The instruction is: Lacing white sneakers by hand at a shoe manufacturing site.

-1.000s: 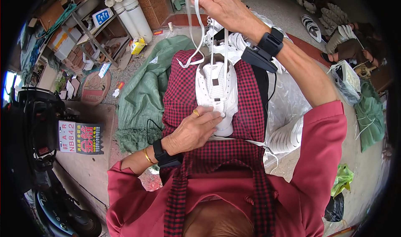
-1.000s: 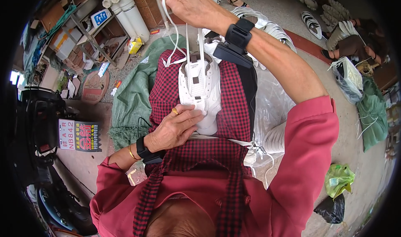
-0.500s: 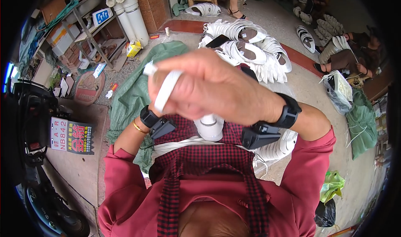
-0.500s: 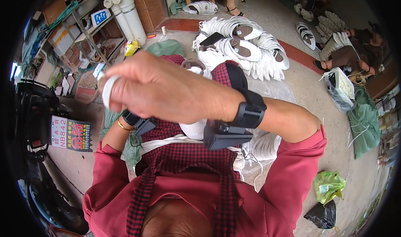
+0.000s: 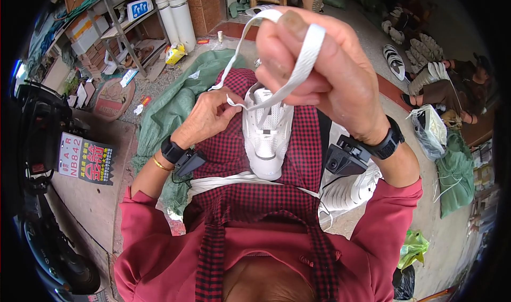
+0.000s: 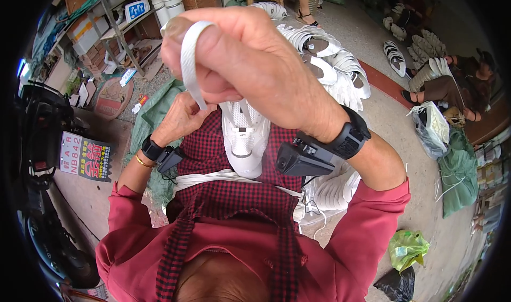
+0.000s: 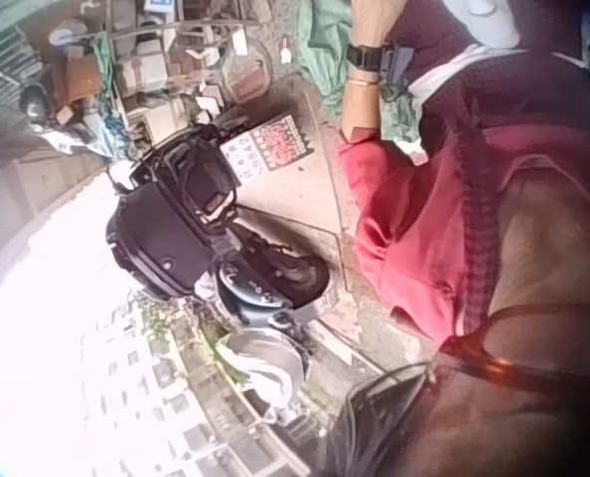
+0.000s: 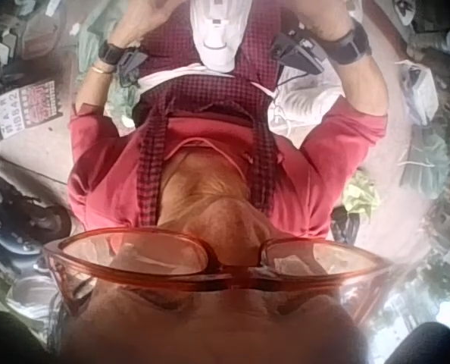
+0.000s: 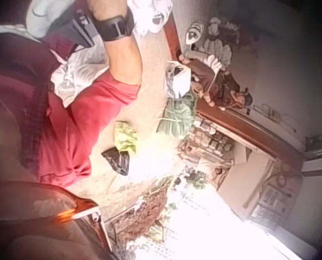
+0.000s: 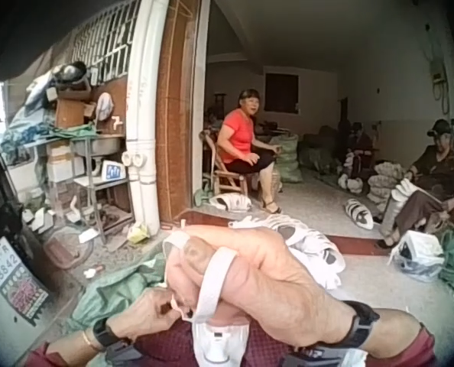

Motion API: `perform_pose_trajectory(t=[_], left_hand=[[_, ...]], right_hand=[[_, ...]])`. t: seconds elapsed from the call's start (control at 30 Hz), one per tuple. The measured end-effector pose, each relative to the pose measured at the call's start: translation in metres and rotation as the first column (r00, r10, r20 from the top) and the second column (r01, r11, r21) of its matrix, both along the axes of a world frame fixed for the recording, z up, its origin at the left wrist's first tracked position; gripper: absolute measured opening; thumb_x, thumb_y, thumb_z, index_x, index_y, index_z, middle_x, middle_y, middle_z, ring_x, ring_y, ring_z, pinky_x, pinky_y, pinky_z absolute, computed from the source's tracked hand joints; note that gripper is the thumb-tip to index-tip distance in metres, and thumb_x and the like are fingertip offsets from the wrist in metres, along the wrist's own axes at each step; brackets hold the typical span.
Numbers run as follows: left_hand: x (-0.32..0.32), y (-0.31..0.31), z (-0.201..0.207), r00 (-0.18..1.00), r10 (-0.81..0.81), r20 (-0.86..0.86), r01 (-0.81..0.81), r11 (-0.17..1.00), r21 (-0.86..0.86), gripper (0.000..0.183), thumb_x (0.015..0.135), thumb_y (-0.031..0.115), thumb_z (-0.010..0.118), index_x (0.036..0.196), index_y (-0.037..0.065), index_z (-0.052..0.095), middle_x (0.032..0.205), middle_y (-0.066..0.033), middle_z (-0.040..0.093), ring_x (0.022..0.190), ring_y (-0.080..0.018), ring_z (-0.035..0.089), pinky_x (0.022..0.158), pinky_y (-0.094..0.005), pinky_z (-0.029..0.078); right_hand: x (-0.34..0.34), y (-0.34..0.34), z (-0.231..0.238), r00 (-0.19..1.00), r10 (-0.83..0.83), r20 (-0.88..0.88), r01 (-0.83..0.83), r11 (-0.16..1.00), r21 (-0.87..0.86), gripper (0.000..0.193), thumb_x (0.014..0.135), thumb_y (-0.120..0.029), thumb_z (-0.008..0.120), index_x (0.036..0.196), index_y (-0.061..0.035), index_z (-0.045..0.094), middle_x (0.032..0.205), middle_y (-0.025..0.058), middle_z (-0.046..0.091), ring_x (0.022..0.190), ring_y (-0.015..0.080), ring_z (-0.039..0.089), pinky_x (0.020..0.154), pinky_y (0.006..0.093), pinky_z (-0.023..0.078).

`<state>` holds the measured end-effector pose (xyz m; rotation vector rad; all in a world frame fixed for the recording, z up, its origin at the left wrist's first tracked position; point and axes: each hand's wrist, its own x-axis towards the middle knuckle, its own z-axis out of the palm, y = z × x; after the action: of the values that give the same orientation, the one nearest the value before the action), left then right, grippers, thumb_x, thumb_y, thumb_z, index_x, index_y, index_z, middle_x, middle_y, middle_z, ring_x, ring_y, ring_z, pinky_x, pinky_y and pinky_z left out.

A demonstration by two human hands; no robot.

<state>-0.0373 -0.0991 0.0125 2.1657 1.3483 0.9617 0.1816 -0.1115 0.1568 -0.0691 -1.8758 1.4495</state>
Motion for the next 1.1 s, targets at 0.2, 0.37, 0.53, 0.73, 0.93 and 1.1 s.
perform_pose_trajectory(t=[0.2, 0.37, 0.53, 0.73, 0.93, 1.1], left_hand=[[-0.027, 0.003, -0.036, 0.997, -0.015, 0.079, 0.018, 0.999, -0.032, 0.010, 0.088, 0.005, 0.069, 0.096, -0.002, 0.071, 0.086, -0.0108, 0.070, 0.069, -0.0145, 0.065, 0.061, -0.0288, 0.052], [-0.023, 0.006, -0.034, 0.992, -0.072, 0.101, 0.081, 0.993, -0.090, 0.010, 0.089, 0.009, 0.072, 0.093, -0.001, 0.071, 0.081, -0.0053, 0.070, 0.069, -0.0090, 0.062, 0.059, -0.0266, 0.050], [0.002, -0.013, -0.032, 0.922, -0.375, 0.098, 0.385, 0.914, -0.127, 0.017, 0.089, 0.010, 0.072, 0.103, 0.000, 0.074, 0.079, -0.0100, 0.070, 0.068, -0.0147, 0.062, 0.062, -0.0312, 0.050], [0.044, -0.037, 0.002, 0.930, -0.339, 0.139, 0.359, 0.921, -0.152, 0.036, 0.088, 0.007, 0.070, 0.124, 0.002, 0.065, 0.070, -0.0137, 0.063, 0.064, -0.0157, 0.061, 0.064, -0.0326, 0.050], [-0.026, -0.040, 0.043, 0.571, -0.453, 0.685, 0.716, 0.683, -0.146, 0.017, 0.093, 0.015, 0.070, 0.093, -0.001, 0.067, 0.074, -0.0010, 0.064, 0.054, -0.0042, 0.051, 0.049, -0.0235, 0.040], [-0.104, -0.019, 0.020, 0.023, -0.201, 0.979, 0.575, 0.804, 0.151, 0.022, 0.103, 0.026, 0.056, 0.097, 0.005, 0.055, 0.066, 0.0043, 0.042, 0.055, -0.0066, 0.041, 0.047, -0.0220, 0.035]], right_hand=[[0.005, 0.007, 0.014, 0.980, 0.063, -0.190, -0.074, 0.996, -0.051, 0.039, 0.110, -0.032, 0.033, 0.080, -0.0093, 0.044, 0.058, -0.0062, 0.033, 0.048, 0.0039, 0.026, 0.042, 0.0202, 0.024], [0.013, 0.004, 0.028, 0.980, -0.051, -0.192, 0.053, 0.999, 0.006, 0.037, 0.111, -0.031, 0.034, 0.080, -0.0136, 0.046, 0.054, -0.0082, 0.030, 0.046, 0.0040, 0.022, 0.042, 0.0213, 0.021], [0.003, 0.011, 0.034, 0.985, 0.077, -0.156, -0.076, 0.997, 0.015, 0.037, 0.110, -0.031, 0.035, 0.080, -0.0133, 0.047, 0.052, -0.0074, 0.030, 0.043, 0.0054, 0.022, 0.042, 0.0221, 0.023], [0.005, 0.007, 0.031, 0.983, 0.113, -0.148, -0.112, 0.994, 0.015, 0.036, 0.110, -0.030, 0.032, 0.083, -0.0129, 0.047, 0.056, -0.0063, 0.030, 0.046, 0.0070, 0.025, 0.042, 0.0220, 0.025], [0.053, 0.042, 0.031, 0.959, 0.034, -0.281, -0.069, 0.991, -0.116, 0.027, 0.107, -0.023, 0.040, 0.084, -0.0106, 0.044, 0.062, -0.0049, 0.035, 0.058, 0.0070, 0.034, 0.047, 0.0203, 0.028], [0.149, 0.083, -0.022, 0.875, -0.348, -0.338, 0.265, 0.927, -0.267, 0.022, 0.104, -0.018, 0.041, 0.084, -0.0099, 0.042, 0.063, -0.0041, 0.034, 0.060, 0.0082, 0.036, 0.047, 0.0193, 0.027]])
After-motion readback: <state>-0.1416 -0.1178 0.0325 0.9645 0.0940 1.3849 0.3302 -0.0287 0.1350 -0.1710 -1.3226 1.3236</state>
